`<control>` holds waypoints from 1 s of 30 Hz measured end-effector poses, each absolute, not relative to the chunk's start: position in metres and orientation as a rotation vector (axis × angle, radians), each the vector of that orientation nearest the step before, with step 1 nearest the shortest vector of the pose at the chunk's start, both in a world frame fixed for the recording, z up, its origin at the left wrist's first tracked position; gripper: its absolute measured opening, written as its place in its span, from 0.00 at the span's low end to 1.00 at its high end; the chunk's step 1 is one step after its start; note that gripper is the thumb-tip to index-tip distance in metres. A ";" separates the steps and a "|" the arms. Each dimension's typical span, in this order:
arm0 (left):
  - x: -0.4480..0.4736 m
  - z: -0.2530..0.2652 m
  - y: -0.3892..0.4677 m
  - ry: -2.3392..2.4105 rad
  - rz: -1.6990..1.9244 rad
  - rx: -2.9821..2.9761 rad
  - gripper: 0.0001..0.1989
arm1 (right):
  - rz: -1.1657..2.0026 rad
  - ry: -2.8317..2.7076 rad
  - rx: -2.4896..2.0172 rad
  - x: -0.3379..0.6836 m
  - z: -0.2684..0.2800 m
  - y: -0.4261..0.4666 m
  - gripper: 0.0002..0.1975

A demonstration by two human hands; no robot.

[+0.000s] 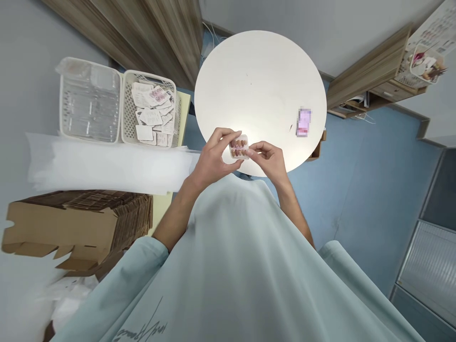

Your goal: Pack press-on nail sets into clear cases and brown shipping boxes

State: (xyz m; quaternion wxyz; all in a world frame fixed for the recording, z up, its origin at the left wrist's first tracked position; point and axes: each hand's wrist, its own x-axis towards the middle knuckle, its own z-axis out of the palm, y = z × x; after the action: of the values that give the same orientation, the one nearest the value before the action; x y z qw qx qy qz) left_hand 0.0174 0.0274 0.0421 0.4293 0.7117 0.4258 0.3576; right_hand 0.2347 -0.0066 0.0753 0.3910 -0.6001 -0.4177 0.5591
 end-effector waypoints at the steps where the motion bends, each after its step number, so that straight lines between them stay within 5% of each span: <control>1: 0.018 0.041 0.027 1.070 0.880 1.786 0.36 | 1.400 -1.076 -1.540 0.233 0.076 -0.007 0.28; 9: 0.019 0.036 0.020 1.101 0.950 1.491 0.51 | 1.409 -1.012 -1.539 0.235 0.068 -0.006 0.28; 18: 0.011 0.030 0.020 1.032 0.917 1.145 0.36 | 1.458 -0.959 -1.508 0.244 0.064 -0.006 0.31; 30: 0.007 0.051 0.034 0.774 0.630 0.908 0.50 | 1.760 -0.910 -1.308 0.240 0.054 -0.004 0.32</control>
State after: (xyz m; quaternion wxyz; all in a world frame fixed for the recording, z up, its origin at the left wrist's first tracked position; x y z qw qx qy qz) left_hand 0.0067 0.0337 0.0510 0.7810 0.4205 0.3581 0.2915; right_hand 0.2398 -0.0044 0.0539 0.3744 -0.5110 -0.3553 0.6873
